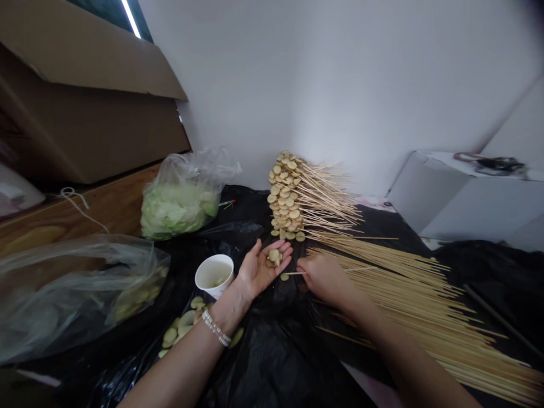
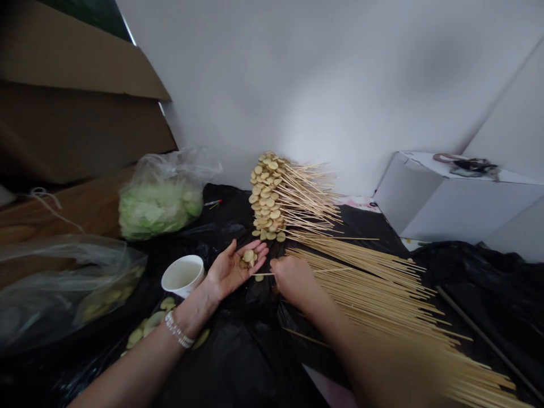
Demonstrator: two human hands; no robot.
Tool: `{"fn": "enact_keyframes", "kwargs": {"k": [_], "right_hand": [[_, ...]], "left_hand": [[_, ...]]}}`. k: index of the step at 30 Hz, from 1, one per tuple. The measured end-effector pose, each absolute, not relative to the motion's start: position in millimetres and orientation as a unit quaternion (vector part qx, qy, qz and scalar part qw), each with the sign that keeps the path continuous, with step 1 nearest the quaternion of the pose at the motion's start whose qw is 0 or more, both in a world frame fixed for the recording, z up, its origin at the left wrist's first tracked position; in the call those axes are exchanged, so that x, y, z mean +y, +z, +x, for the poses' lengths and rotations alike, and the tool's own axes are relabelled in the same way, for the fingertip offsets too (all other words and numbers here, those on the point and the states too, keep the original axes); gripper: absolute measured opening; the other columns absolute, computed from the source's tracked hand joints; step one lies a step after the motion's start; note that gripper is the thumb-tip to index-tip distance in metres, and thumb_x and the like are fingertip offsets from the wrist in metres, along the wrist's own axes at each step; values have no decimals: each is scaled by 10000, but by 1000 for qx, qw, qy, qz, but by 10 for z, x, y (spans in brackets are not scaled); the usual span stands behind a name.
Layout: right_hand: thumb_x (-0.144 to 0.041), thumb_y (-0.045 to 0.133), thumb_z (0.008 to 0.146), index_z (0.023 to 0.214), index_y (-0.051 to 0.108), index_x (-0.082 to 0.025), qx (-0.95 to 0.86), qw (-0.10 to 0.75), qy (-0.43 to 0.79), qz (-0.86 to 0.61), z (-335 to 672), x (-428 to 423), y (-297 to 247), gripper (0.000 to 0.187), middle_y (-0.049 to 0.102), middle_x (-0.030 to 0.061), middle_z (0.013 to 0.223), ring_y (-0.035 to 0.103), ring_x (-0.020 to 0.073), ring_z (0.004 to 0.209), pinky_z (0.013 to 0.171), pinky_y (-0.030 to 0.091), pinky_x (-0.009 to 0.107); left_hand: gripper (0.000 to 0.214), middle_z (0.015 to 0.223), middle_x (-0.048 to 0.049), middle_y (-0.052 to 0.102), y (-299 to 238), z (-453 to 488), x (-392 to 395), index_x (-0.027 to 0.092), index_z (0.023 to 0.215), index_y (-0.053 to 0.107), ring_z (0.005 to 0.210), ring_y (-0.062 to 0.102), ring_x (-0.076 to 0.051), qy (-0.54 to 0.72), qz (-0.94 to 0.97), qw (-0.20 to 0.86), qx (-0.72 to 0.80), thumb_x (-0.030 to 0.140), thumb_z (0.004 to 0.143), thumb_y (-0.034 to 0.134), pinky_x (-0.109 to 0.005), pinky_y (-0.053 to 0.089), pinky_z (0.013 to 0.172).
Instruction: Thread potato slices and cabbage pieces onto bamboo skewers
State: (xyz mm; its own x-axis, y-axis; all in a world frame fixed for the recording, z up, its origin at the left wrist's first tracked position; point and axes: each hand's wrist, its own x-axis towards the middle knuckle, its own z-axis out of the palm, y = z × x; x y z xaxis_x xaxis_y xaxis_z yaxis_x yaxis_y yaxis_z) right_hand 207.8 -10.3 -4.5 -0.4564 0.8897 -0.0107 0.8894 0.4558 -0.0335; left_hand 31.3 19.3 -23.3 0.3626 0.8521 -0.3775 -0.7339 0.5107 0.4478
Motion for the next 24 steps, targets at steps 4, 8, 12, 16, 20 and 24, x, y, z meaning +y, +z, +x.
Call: {"fn": "enact_keyframes", "kwargs": {"k": [4, 8, 12, 16, 20, 24], "right_hand": [[-223, 360, 947, 941, 648, -166, -865, 0, 21, -502, 2019, -127, -97, 294, 706, 102, 898, 666, 209, 806, 626, 394, 258], [-198, 388, 931, 940, 639, -174, -868, 1, 15, -497, 2002, -141, -142, 252, 701, 87, 903, 669, 215, 803, 625, 412, 261], [-203, 398, 929, 937, 626, -179, -873, -6, 17, -487, 1977, -159, -161, 229, 697, 89, 902, 669, 213, 802, 626, 424, 260], [-211, 387, 939, 979, 614, -158, -874, -16, 22, -484, 1932, -189, -171, 237, 692, 115, 931, 668, 210, 822, 655, 437, 255], [-180, 407, 927, 996, 593, -156, -870, -9, 17, -493, 1902, -223, -183, 200, 690, 111, 915, 671, 209, 819, 643, 436, 250], [-192, 409, 926, 1025, 568, -172, -871, -4, 3, -492, 1902, -239, -205, 189, 691, 98, 893, 677, 218, 783, 606, 430, 264]], "left_hand": [[542, 1160, -210, 635, -204, 330, 167, 44, 1192, 582, 1086, 610, -272, 475, 141, 815, 300, 459, 950, 332, -393, 504, 895], [525, 980, -166, 673, -207, 335, 154, 52, 1065, 645, 838, 653, -187, 471, 194, 795, 328, 462, 950, 339, -281, 534, 717], [414, 660, -31, 570, -261, 335, 152, 70, 989, 671, 505, 494, -65, 478, 253, 763, 353, 413, 924, 449, -143, 341, 411], [266, 572, 40, 467, -289, 359, 133, 109, 987, 667, 428, 345, -29, 511, 343, 704, 354, 304, 807, 639, -134, 192, 376], [262, 576, 42, 474, -182, 370, 98, 116, 1006, 666, 417, 305, -21, 512, 389, 687, 338, 223, 767, 643, -145, 174, 383], [248, 600, 33, 478, 45, 333, 37, 102, 979, 672, 427, 309, -17, 503, 387, 714, 297, 125, 742, 603, -140, 185, 380]]}}
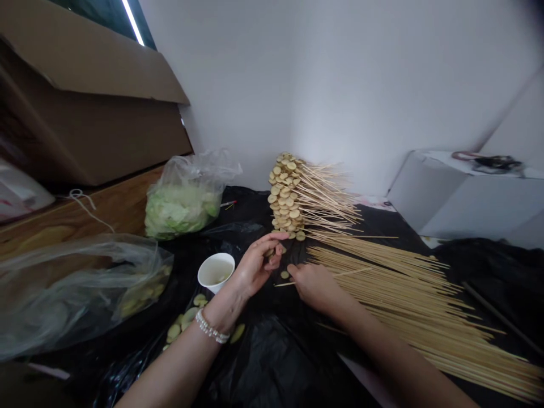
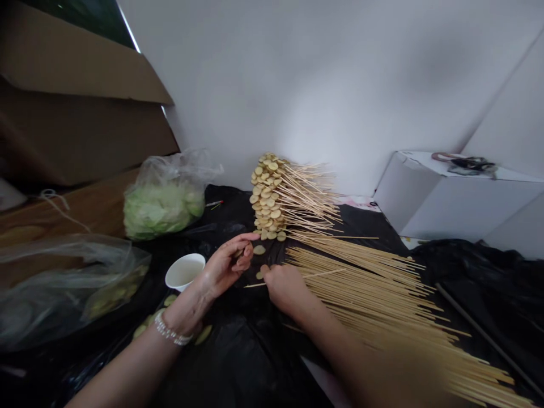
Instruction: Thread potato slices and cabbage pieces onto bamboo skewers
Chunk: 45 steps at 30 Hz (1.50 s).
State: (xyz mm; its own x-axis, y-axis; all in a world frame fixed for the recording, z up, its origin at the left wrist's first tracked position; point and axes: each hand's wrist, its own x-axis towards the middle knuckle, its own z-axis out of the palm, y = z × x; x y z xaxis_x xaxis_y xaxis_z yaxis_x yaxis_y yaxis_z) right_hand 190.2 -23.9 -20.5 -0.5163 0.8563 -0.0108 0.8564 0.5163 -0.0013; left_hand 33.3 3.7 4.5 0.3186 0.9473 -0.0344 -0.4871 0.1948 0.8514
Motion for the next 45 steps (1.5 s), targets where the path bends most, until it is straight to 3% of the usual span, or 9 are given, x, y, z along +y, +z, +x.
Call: {"fn": "enact_keyframes", "kwargs": {"k": [11, 18, 25, 30, 33, 36, 40, 45], "right_hand": [[-159, 413, 901, 1007, 562, -171, 872, -8, 24, 489, 1907, -237, -319, 183, 687, 82, 808, 670, 188, 684, 535, 360, 248], [-161, 406, 905, 997, 565, -175, 871, -7, 21, 492, 1905, -240, -315, 183, 691, 77, 826, 675, 200, 692, 524, 339, 255], [-162, 411, 907, 1048, 547, -189, 869, 2, 29, 494, 1912, -250, -332, 197, 688, 78, 837, 670, 196, 706, 551, 348, 255], [-130, 417, 880, 1054, 571, -180, 873, -34, 41, 485, 1932, -236, -398, 238, 679, 70, 799, 638, 177, 648, 516, 267, 267], [-106, 421, 856, 1031, 584, -170, 875, -60, 44, 479, 1946, -218, -450, 248, 674, 66, 768, 609, 163, 596, 496, 187, 285], [-83, 416, 839, 997, 591, -158, 876, -80, 49, 473, 1947, -214, -480, 247, 668, 68, 730, 572, 141, 541, 494, 134, 297], [-59, 404, 818, 956, 593, -149, 876, -91, 53, 470, 1940, -221, -499, 250, 659, 72, 692, 563, 142, 521, 494, 114, 304], [-68, 400, 825, 964, 581, -160, 878, -94, 53, 467, 1949, -202, -549, 246, 668, 65, 713, 585, 150, 524, 488, 125, 306]], "left_hand": [[213, 586, 39, 430, 894, 28, -231, 105, 925, 648, 427, 354, -22, 524, 289, 784, 166, 42, 811, 480, -100, 248, 348], [304, 542, 45, 434, 1236, -214, -402, 172, 1029, 633, 385, 361, -32, 620, 218, 740, 145, 69, 881, 387, -108, 271, 332], [367, 597, 32, 463, 1058, -529, -619, 130, 1126, 582, 413, 403, -42, 633, 185, 716, 230, 7, 871, 350, -108, 295, 327], [348, 622, 12, 501, 553, -987, -808, 88, 1075, 610, 456, 450, -43, 741, 161, 552, 346, -10, 853, 361, -103, 356, 361], [300, 645, -21, 569, 236, -1119, -873, 88, 937, 646, 542, 549, -71, 772, 119, 455, 428, -4, 830, 381, -135, 463, 454], [258, 763, -57, 675, 7, -1065, -907, 118, 921, 665, 761, 656, -128, 768, 131, 405, 479, 22, 797, 460, -217, 560, 687], [279, 913, -95, 728, -147, -921, -952, 142, 1038, 655, 984, 657, -172, 742, 188, 405, 501, 110, 781, 550, -260, 516, 874], [255, 915, -73, 730, -30, -1124, -936, 169, 991, 664, 1022, 646, -208, 730, 271, 369, 507, 235, 745, 647, -333, 492, 933]]}}
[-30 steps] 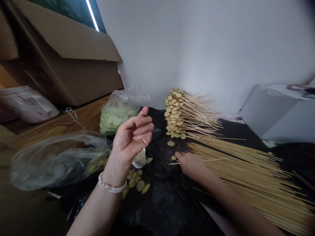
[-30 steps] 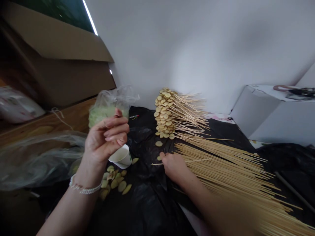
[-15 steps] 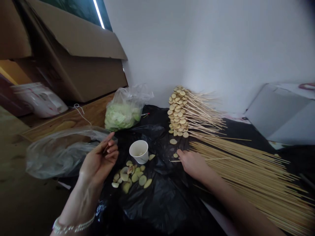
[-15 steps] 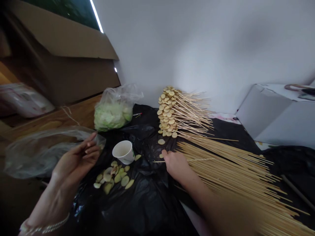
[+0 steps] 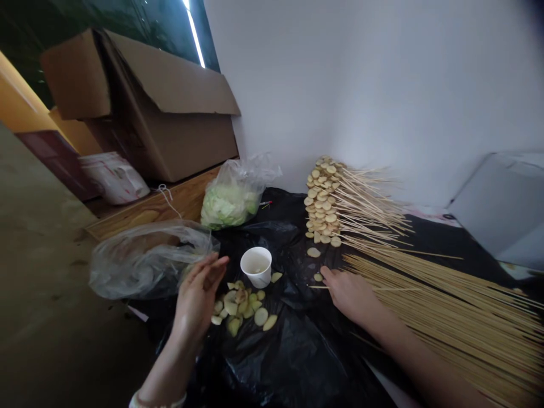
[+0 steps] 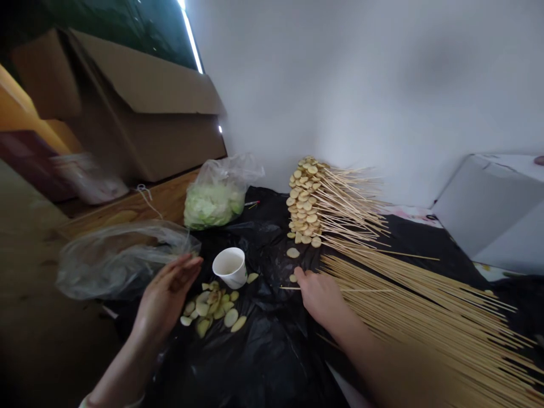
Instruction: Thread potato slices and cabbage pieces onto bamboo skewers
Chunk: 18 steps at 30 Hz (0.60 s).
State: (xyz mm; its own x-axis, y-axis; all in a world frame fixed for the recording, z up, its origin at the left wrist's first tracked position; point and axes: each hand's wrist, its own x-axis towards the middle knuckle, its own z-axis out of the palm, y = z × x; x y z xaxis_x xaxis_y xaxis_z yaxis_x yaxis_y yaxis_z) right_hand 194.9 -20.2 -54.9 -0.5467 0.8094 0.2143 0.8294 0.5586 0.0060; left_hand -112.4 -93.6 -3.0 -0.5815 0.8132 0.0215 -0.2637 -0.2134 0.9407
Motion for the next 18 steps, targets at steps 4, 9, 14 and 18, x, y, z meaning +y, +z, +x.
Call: {"fn": "enact_keyframes", "kwargs": {"k": [4, 9, 14, 18], "right_hand": [[-79, 403, 836, 1002, 581, -160, -876, 82, -50, -473, 1952, -189, -557, 257, 673, 64, 730, 607, 161, 564, 487, 164, 294], [-88, 403, 850, 1013, 574, -174, -874, 63, -41, -480, 1946, -191, -531, 252, 681, 52, 742, 614, 161, 563, 490, 163, 298], [-86, 399, 837, 998, 568, -164, -874, 73, -37, -479, 1947, -182, -550, 246, 678, 66, 742, 605, 160, 563, 493, 135, 301], [-80, 395, 826, 981, 576, -155, -874, 78, -38, -478, 1939, -187, -538, 250, 674, 77, 718, 591, 162, 545, 494, 120, 301]], "left_hand": [[144, 787, 6, 685, 207, -1592, -800, 171, 840, 686, 789, 637, -113, 729, 318, 211, 569, 191, 698, 690, -212, 514, 790], [150, 768, -47, 674, 297, -1816, -744, 151, 845, 679, 795, 640, -163, 681, 312, 360, 556, 173, 707, 627, -267, 531, 739], [303, 1028, -129, 670, 323, -1884, -797, 182, 933, 687, 1029, 583, -319, 400, 533, 5, 746, 415, 751, 623, -440, 431, 917], [447, 1018, -198, 668, 312, -2142, -743, 159, 897, 698, 1040, 554, -405, 108, 624, -106, 766, 545, 675, 668, -488, 395, 880]]}}
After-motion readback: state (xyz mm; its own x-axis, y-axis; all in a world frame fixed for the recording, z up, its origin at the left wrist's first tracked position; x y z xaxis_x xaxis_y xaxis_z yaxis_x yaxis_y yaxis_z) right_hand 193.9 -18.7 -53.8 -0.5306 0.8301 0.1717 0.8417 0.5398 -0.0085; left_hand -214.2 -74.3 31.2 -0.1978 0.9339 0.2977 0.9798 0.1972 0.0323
